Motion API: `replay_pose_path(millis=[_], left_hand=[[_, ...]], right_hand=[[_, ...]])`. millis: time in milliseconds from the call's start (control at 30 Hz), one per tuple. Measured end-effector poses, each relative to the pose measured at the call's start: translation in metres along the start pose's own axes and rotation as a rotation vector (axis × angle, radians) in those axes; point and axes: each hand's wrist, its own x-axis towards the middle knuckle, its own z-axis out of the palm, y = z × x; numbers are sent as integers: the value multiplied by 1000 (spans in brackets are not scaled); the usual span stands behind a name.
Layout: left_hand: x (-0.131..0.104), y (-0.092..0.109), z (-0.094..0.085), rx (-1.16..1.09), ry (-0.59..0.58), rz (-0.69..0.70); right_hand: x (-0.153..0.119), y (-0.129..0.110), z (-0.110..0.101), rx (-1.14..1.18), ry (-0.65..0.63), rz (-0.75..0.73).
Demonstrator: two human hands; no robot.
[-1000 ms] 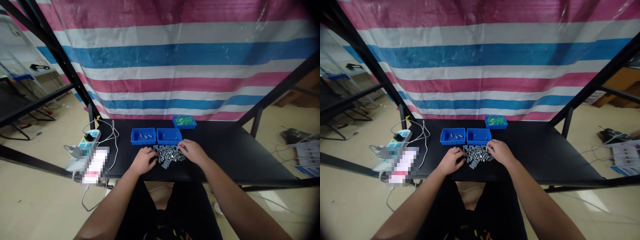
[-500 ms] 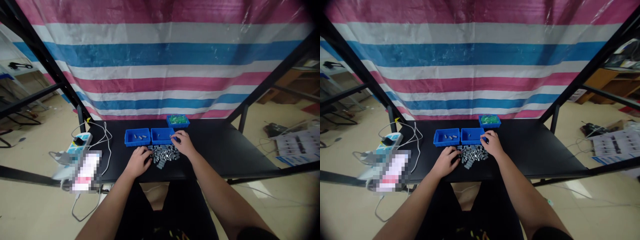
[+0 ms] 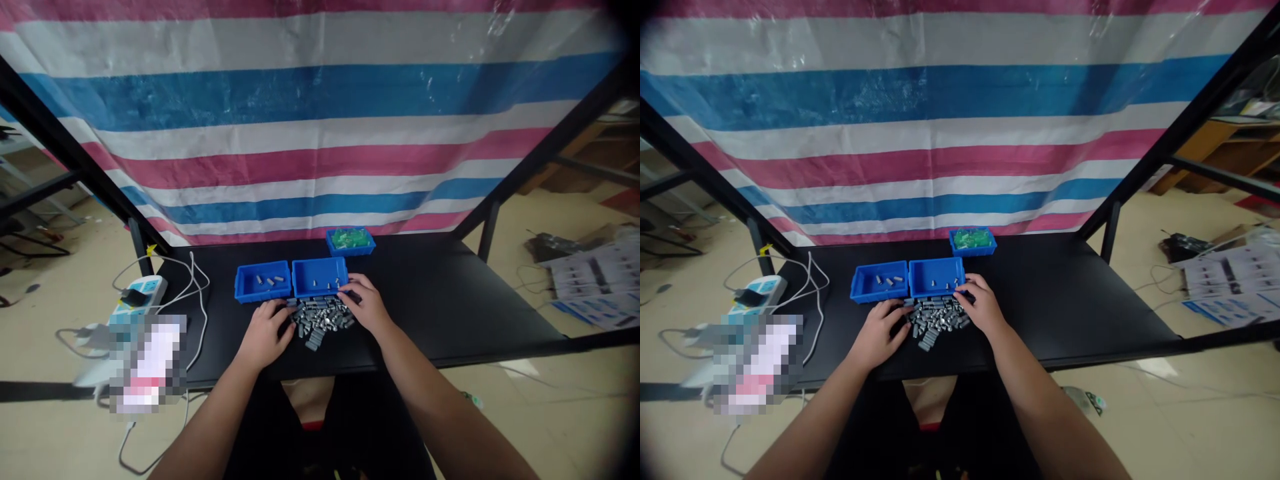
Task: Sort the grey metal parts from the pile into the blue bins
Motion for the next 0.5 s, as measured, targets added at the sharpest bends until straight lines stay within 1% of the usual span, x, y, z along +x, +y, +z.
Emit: replay_pose_path(millis=[133, 300, 400, 467, 500], left_hand=[[1, 0, 0, 3, -12, -4], [2, 1, -1, -14, -24, -5], [1, 2, -1, -21, -31, 0], [0, 3, -1, -14, -15, -4], [-1, 3, -2, 2, 15, -16]], right_hand=[[5, 2, 2, 11, 16, 32], [7, 3, 2, -2, -24, 45], [5, 3, -1, -5, 13, 32], [3, 3, -2, -29, 26, 34], [3, 2, -2, -49, 19, 28]])
